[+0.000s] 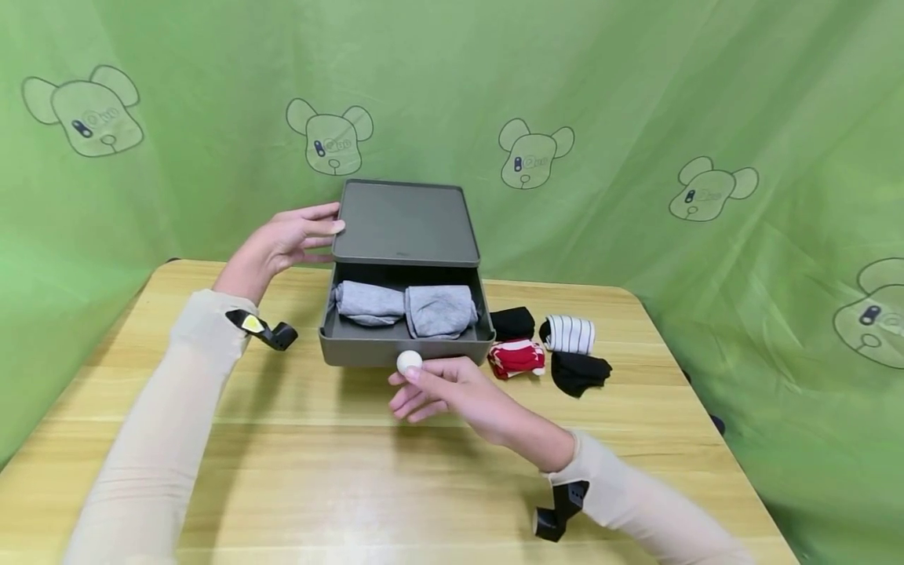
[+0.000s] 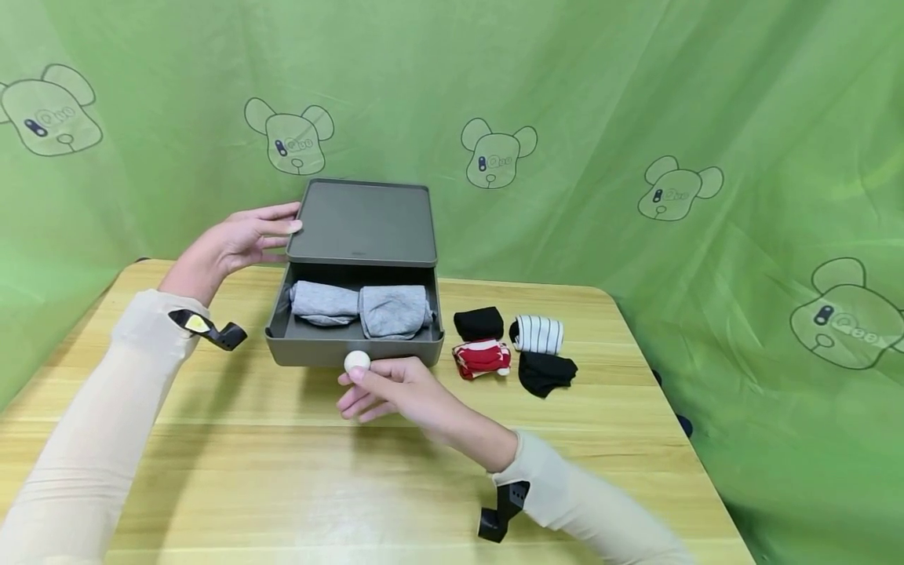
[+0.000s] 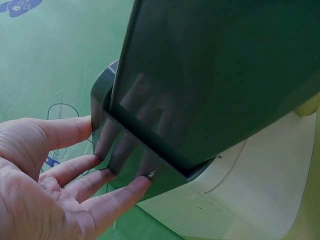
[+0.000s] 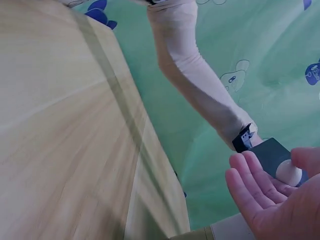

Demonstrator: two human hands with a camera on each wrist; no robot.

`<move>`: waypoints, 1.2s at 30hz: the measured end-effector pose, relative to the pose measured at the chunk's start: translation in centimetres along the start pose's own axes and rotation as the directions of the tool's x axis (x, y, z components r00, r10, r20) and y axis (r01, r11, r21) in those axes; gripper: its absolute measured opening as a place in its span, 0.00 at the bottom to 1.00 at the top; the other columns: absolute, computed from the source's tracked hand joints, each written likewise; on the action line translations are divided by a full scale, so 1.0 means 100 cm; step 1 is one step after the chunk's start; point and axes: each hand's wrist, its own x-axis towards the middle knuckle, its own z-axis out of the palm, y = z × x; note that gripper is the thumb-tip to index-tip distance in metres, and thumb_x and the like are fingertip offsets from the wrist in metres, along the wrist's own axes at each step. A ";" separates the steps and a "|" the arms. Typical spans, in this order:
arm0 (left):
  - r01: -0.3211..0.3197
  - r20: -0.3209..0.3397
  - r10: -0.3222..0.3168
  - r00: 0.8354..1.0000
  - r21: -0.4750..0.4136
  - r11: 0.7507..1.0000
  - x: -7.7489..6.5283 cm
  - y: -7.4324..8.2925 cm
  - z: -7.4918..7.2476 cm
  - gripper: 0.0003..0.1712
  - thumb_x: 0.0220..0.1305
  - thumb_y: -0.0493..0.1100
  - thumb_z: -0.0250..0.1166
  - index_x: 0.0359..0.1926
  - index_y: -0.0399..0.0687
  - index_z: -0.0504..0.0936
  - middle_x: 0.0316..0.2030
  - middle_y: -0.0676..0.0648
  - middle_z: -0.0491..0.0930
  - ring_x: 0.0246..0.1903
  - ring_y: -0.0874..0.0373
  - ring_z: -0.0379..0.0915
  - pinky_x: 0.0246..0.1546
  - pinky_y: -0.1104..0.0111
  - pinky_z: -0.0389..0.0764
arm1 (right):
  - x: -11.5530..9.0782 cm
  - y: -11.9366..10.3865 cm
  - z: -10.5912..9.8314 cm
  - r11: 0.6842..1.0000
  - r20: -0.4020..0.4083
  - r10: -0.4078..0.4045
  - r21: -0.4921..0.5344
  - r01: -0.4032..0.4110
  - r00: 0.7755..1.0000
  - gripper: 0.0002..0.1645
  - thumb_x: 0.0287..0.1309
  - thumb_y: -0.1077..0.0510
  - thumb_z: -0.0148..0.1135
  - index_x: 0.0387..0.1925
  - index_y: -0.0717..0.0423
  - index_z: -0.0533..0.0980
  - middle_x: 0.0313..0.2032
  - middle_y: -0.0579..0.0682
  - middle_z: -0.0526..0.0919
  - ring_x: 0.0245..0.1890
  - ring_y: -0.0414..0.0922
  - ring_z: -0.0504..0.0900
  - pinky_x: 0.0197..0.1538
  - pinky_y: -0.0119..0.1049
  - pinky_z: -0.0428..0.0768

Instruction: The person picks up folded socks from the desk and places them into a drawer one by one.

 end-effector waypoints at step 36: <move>-0.012 0.005 0.012 1.000 0.018 1.000 -0.002 -0.001 0.002 0.40 0.77 0.39 0.56 0.81 0.51 0.47 0.81 0.40 0.49 0.79 0.42 0.50 0.79 0.48 0.59 | 0.039 -0.006 -0.016 0.998 -0.121 -0.064 0.001 0.065 0.991 0.22 0.74 0.51 0.56 0.49 0.70 0.81 0.34 0.53 0.91 0.35 0.44 0.90 0.51 0.52 0.89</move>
